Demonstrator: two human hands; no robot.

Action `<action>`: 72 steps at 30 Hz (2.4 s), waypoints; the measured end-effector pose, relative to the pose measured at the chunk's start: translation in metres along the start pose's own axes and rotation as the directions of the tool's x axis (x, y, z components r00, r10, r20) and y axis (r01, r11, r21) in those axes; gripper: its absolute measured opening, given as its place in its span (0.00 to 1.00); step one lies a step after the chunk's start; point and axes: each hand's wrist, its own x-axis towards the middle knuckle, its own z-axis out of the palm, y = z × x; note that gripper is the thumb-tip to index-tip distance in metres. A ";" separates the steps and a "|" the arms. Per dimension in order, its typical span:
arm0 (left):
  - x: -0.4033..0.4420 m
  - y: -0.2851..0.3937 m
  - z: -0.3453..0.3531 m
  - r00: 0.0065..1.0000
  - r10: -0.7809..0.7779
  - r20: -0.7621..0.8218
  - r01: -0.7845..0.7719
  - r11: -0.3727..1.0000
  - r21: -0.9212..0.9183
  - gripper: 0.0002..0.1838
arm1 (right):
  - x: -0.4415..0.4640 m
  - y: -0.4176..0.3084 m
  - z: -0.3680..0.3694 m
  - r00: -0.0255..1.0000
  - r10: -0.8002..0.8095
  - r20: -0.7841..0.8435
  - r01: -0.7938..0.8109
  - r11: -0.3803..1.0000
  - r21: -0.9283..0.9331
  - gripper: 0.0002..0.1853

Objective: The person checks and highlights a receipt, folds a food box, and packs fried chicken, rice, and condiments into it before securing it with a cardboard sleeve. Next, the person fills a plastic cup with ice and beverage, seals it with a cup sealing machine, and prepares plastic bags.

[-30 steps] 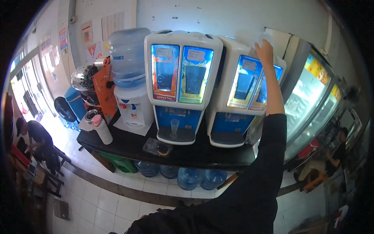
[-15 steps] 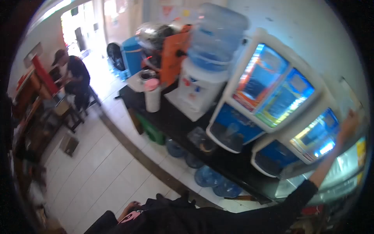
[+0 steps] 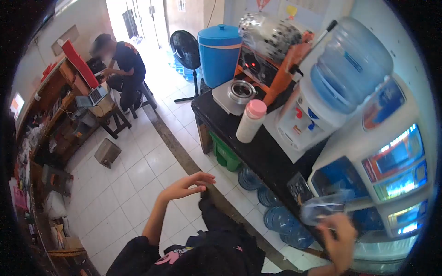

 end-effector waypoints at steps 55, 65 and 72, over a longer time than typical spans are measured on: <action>0.483 -0.034 -0.865 0.836 0.004 -0.549 -0.036 0.998 -0.047 0.50 | 1.170 -0.032 0.344 0.878 0.124 0.463 -0.454 -0.097 0.886 0.18; 0.574 0.042 -0.891 0.850 0.414 -0.326 -0.349 0.905 0.242 0.45 | 1.179 0.009 0.467 0.902 -0.032 0.430 -0.338 -0.671 0.660 0.21; 0.657 0.042 -0.899 0.796 0.601 -0.073 -0.543 0.762 0.353 0.50 | 1.200 -0.012 0.470 0.758 0.094 0.646 -0.467 -0.614 0.637 0.22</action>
